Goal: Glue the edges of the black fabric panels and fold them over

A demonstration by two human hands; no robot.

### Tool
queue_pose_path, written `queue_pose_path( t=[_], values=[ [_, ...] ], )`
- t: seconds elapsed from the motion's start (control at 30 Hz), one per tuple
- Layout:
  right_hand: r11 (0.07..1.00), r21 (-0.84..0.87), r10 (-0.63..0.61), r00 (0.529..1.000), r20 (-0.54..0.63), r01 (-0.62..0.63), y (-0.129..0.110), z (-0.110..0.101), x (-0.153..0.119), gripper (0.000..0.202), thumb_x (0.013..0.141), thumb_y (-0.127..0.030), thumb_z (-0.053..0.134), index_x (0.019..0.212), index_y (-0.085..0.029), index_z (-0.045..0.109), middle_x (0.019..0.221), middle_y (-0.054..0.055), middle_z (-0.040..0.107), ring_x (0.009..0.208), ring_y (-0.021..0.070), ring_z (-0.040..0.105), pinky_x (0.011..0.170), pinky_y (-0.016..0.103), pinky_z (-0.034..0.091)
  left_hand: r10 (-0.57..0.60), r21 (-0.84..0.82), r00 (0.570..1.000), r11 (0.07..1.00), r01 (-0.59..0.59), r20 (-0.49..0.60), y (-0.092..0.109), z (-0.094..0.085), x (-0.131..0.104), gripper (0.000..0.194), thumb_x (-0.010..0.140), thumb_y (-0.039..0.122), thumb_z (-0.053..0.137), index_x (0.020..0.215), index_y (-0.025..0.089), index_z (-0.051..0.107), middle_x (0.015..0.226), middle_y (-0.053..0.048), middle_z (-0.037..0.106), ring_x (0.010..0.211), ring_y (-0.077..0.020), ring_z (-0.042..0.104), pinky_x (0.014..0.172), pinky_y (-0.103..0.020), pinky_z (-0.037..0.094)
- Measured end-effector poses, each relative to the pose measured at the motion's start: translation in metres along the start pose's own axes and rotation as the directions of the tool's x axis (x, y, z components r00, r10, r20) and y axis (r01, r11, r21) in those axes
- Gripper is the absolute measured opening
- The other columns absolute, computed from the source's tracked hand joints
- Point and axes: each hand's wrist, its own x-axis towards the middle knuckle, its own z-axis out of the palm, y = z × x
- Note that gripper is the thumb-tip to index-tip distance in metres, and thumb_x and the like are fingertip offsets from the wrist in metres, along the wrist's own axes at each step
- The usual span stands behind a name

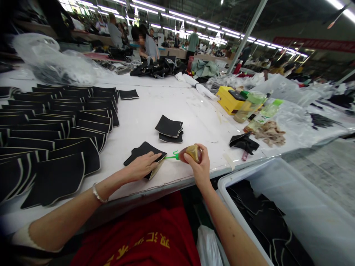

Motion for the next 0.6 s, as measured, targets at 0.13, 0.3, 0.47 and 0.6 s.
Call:
queue_pose_path(
  t=[0.13, 0.3, 0.47, 0.6],
  values=[
    [0.999, -0.021, 0.033, 0.993, 0.111, -0.031, -0.004, 0.000, -0.011, 0.051, 0.071, -0.036, 0.078, 0.115, -0.025, 0.054, 0.099, 0.000, 0.060, 0.089, 0.0204, 0.057, 0.084, 0.036, 0.046, 0.003, 0.005, 1.000, 1.000, -0.003, 0.004, 0.001, -0.001, 0.000, 0.050, 0.096, 0.028, 0.029, 0.142, 0.013, 0.043, 0.115, -0.012, 0.057, 0.099, -0.0251, 0.060, 0.088, -0.035, 0.045],
    [1.000, -0.026, -0.006, 0.996, 0.086, 0.009, -0.004, 0.000, -0.004, 0.052, 0.071, -0.036, 0.079, 0.116, -0.025, 0.054, 0.099, 0.000, 0.060, 0.091, 0.0209, 0.057, 0.086, 0.037, 0.046, -0.005, 0.023, 1.000, 1.000, 0.005, 0.003, 0.002, -0.002, 0.000, 0.050, 0.096, 0.028, 0.029, 0.142, 0.015, 0.043, 0.114, -0.012, 0.057, 0.097, -0.0243, 0.061, 0.086, -0.035, 0.045],
    [0.992, -0.090, -0.084, 0.996, 0.007, 0.084, -0.005, 0.001, 0.005, 0.052, 0.070, -0.037, 0.079, 0.115, -0.025, 0.054, 0.107, 0.001, 0.059, 0.096, 0.0211, 0.056, 0.092, 0.039, 0.044, -0.012, 0.016, 1.000, 1.000, 0.012, 0.006, 0.001, -0.001, 0.001, 0.049, 0.096, 0.028, 0.029, 0.142, 0.015, 0.043, 0.115, -0.012, 0.057, 0.098, -0.0235, 0.061, 0.087, -0.034, 0.045],
    [0.991, 0.062, 0.110, 0.991, 0.082, -0.115, -0.014, 0.003, -0.008, 0.048, 0.066, -0.036, 0.082, 0.107, -0.024, 0.060, 0.093, -0.001, 0.063, 0.084, 0.0196, 0.059, 0.080, 0.037, 0.050, -0.001, -0.021, 1.000, 1.000, 0.000, -0.012, -0.001, 0.001, 0.002, 0.052, 0.095, 0.028, 0.030, 0.144, 0.013, 0.042, 0.121, -0.014, 0.056, 0.104, -0.0262, 0.060, 0.092, -0.036, 0.044]
  ],
)
